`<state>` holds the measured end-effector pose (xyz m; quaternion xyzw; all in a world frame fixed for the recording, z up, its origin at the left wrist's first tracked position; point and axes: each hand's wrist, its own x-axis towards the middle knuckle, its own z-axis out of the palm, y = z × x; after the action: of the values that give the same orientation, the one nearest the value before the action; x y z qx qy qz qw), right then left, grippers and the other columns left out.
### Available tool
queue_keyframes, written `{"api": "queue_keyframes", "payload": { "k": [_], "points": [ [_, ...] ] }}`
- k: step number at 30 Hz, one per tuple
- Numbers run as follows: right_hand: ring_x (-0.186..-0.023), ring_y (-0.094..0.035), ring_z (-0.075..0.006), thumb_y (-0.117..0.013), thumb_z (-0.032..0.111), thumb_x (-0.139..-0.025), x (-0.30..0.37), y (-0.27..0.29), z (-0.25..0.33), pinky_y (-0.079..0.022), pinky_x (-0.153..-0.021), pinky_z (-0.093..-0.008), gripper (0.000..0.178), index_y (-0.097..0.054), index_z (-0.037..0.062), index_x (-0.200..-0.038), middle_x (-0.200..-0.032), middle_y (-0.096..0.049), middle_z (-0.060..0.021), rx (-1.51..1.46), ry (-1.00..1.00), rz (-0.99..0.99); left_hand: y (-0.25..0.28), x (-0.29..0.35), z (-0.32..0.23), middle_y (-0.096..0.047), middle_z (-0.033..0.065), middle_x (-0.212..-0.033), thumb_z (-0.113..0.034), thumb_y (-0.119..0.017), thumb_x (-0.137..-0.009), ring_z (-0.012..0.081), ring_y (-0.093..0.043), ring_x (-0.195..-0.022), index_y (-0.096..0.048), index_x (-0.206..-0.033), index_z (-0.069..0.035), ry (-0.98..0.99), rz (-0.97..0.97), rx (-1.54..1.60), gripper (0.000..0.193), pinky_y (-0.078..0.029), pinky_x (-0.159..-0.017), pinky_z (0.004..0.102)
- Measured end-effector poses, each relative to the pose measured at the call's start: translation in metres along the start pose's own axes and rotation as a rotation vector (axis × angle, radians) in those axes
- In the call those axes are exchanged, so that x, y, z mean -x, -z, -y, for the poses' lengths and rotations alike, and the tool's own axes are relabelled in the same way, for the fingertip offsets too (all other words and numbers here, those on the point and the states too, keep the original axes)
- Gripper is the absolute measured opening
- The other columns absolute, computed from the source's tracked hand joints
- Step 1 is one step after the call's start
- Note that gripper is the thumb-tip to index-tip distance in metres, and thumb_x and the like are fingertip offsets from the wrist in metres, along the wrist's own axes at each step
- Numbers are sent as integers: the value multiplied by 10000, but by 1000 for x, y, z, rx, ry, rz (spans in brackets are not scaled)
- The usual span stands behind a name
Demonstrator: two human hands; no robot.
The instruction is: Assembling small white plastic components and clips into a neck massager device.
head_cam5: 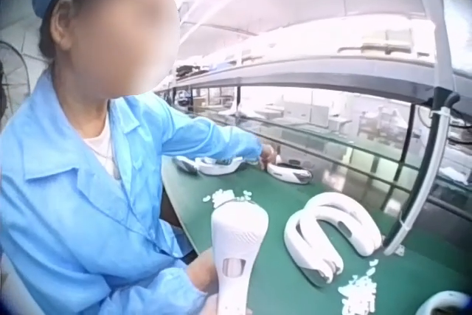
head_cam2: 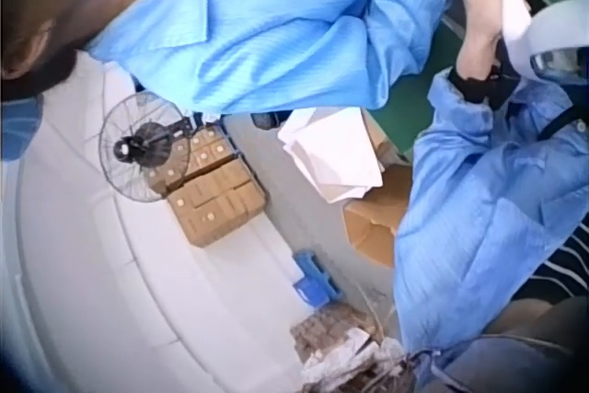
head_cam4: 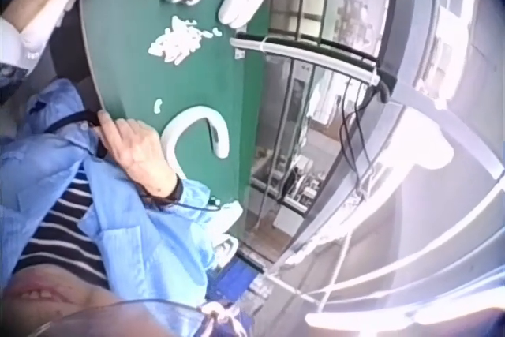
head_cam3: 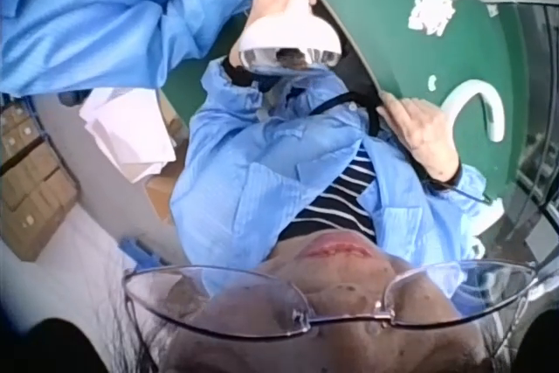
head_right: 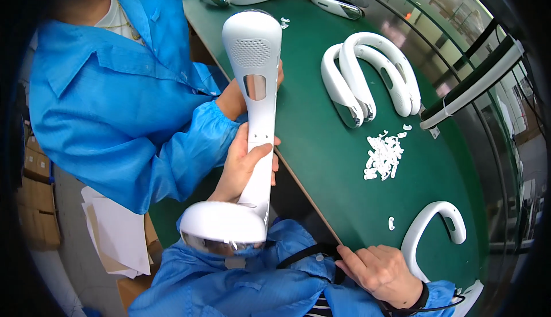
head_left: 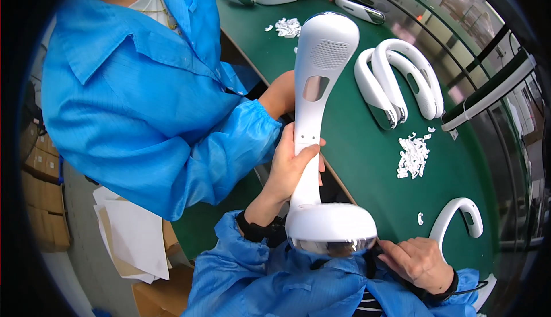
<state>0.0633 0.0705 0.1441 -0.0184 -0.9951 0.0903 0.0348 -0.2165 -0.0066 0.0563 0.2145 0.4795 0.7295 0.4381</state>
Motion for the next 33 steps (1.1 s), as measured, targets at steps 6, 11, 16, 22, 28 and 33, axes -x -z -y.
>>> {"api": "queue_keyframes", "payload": {
  "k": [6,11,16,22,28,33],
  "points": [
    [-524,-583,-218,-736,131,-756,17,-12,13,-463,-496,-337,235,-656,38,-956,-609,-579,-57,-136,-233,-47,5,-27,5,-585,152,-1042,-30,-476,-874,175,-613,-793,-321,-1252,15,14,14,-27,411,-523,-690,289],
    [-521,-587,-226,-728,125,-769,22,-21,17,-466,-493,-334,224,-656,32,-959,-609,-589,-61,-252,-217,-146,52,-58,30,-565,243,-1175,-214,-501,-936,284,-649,-832,-427,-1319,16,-83,231,181,453,-575,-636,379],
    [-520,-587,-230,-720,130,-780,33,-36,9,-464,-491,-333,211,-657,36,-958,-612,-592,-68,-298,-235,-98,11,-73,-1,-610,212,-1085,-82,-687,-790,282,-656,-703,-437,-1281,58,79,186,256,569,-572,-469,364],
    [-527,-594,-235,-693,173,-812,22,-42,15,-470,-500,-324,200,-660,48,-964,-621,-603,-77,-400,-263,-74,34,-112,-3,-596,190,-1118,-94,-588,-898,235,-649,-746,-341,-1331,3,76,315,-16,508,-562,-470,319],
    [-555,-614,-243,-673,197,-834,22,-43,10,-482,-520,-322,199,-662,52,-970,-655,-630,-84,-444,-292,-11,34,-118,-18,-587,185,-1152,-115,-543,-929,211,-645,-750,-354,-1324,24,210,401,-53,459,-565,-485,292],
    [-580,-628,-250,-668,205,-843,17,-38,10,-491,-542,-321,204,-662,49,-974,-701,-655,-94,-524,-320,-5,64,-134,-25,-577,182,-1165,-106,-547,-925,197,-640,-812,-335,-1354,12,359,499,27,493,-569,-535,289]
  ]
}}
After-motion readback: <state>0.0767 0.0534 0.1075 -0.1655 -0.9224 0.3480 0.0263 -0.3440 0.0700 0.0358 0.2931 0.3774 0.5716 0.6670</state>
